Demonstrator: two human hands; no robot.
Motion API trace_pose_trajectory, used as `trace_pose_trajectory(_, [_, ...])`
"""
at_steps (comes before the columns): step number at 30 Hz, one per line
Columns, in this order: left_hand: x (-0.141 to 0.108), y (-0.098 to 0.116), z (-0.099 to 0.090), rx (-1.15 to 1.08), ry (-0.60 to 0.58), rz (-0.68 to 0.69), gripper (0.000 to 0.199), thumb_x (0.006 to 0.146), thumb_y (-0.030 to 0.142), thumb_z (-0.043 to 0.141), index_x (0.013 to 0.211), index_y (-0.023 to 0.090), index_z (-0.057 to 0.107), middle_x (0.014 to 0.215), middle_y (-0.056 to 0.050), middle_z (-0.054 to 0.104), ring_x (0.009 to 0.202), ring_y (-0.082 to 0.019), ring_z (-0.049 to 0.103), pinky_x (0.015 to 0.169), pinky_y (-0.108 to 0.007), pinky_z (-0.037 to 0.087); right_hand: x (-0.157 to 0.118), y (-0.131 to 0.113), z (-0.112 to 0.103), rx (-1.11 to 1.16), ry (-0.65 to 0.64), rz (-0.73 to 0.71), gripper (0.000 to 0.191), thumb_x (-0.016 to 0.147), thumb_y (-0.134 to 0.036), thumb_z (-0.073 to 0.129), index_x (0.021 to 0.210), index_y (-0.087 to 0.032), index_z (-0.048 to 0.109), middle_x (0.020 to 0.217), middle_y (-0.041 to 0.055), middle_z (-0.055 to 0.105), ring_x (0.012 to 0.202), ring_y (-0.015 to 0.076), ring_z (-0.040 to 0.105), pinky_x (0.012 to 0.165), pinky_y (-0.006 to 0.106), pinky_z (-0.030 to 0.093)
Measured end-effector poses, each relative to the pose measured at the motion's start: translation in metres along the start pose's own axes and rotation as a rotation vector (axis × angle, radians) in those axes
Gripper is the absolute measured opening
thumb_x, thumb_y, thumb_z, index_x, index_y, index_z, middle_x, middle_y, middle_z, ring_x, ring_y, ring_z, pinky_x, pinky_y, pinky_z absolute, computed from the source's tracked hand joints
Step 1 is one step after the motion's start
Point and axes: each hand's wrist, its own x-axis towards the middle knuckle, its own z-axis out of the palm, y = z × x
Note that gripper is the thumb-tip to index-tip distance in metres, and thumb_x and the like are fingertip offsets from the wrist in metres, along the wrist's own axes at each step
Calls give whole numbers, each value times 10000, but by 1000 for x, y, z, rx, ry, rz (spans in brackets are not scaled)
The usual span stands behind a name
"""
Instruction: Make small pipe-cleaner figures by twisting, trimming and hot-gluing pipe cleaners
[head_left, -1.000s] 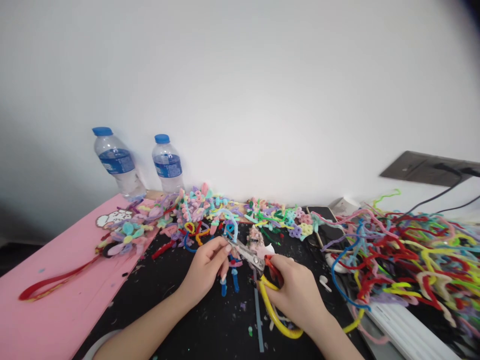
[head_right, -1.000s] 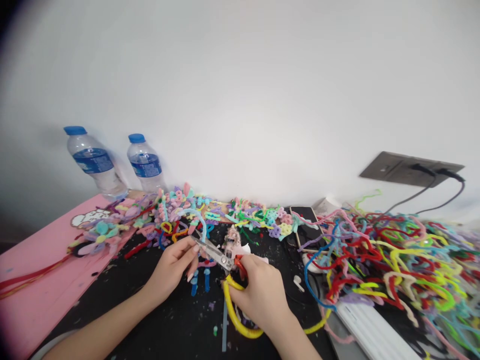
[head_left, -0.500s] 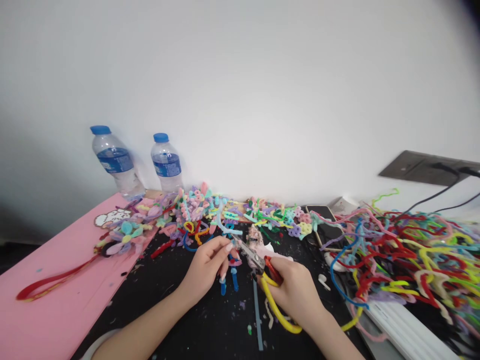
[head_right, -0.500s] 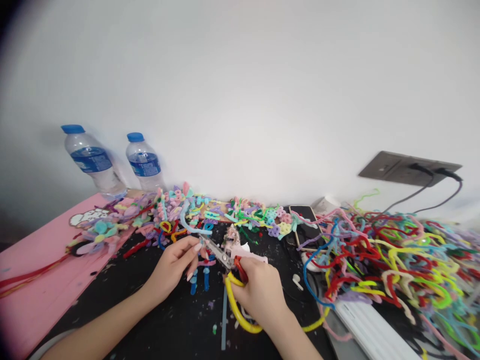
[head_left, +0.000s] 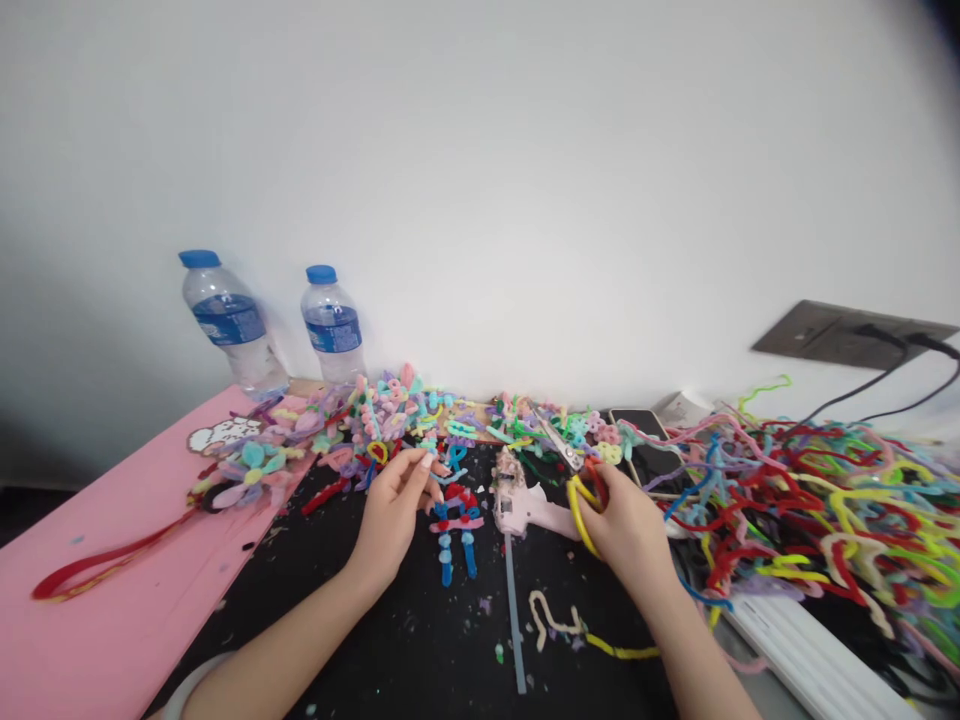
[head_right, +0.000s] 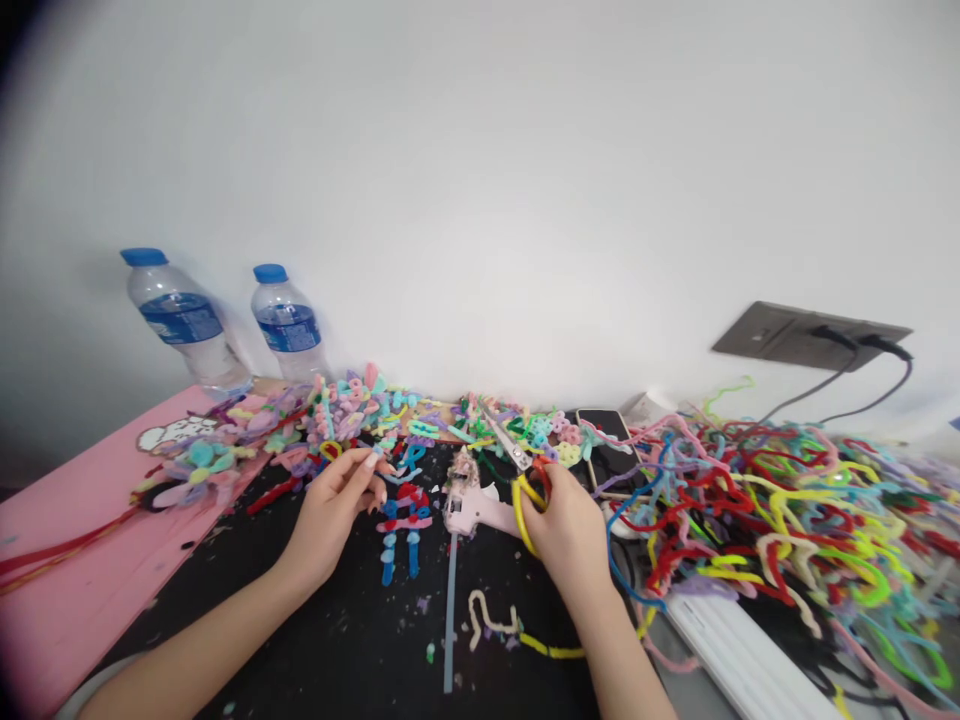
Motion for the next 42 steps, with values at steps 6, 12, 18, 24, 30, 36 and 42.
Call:
trace_pose_trajectory(6, [5,2,-3,9,41,1,228,812,400,535,847,177,565,821,-11,582,602,-104,532,493,-191,427,19,37,6,53,134,-57,323,704,-184,509,1020,-138,556,1016,141,632,938,270,592,812,374,459])
trace_pose_trajectory(12, [6,-1,-4,94,-7,27,241,808,407,523,836,174,580,790,-25,602,629,-135,558,511,-212,444,23,45,17,53,74,-56,392,672,-94,473,1058,-84,539,1023,168,614,984,284,567,864,398,450])
trace_pose_trajectory(18, [5,-4,-4,182,-52,56,239,832,384,486,855,173,595,764,-29,614,646,-158,561,547,-238,451,14,20,3,194,217,-144,254,749,-190,487,994,-166,549,1016,112,584,994,257,534,885,408,423])
trace_pose_trajectory(24, [4,-2,-3,220,-85,71,224,837,360,481,876,173,599,765,-24,621,672,-167,581,570,-247,454,-10,-17,3,252,-251,-336,478,695,-161,520,1171,-182,475,1100,93,543,1034,242,508,887,376,413])
trace_pose_trajectory(30, [2,2,-1,289,-143,92,192,848,330,467,818,183,587,723,-17,636,692,-179,616,592,-249,457,-13,-25,10,260,-247,-206,453,648,-111,498,1097,-157,520,1005,82,612,912,221,564,817,331,426])
trace_pose_trajectory(36, [-2,0,-2,599,-218,285,189,885,261,427,881,209,608,823,-29,668,780,-184,623,713,-267,457,-7,-18,-4,400,-225,-95,173,778,-273,474,845,-173,598,718,10,647,651,178,594,589,240,438])
trace_pose_trajectory(42, [-6,-3,-1,975,-294,613,252,921,190,343,966,178,590,907,-74,646,863,-200,582,779,-312,451,-7,-14,1,443,-191,-73,239,768,-351,509,853,-172,644,772,33,683,728,226,622,618,271,470])
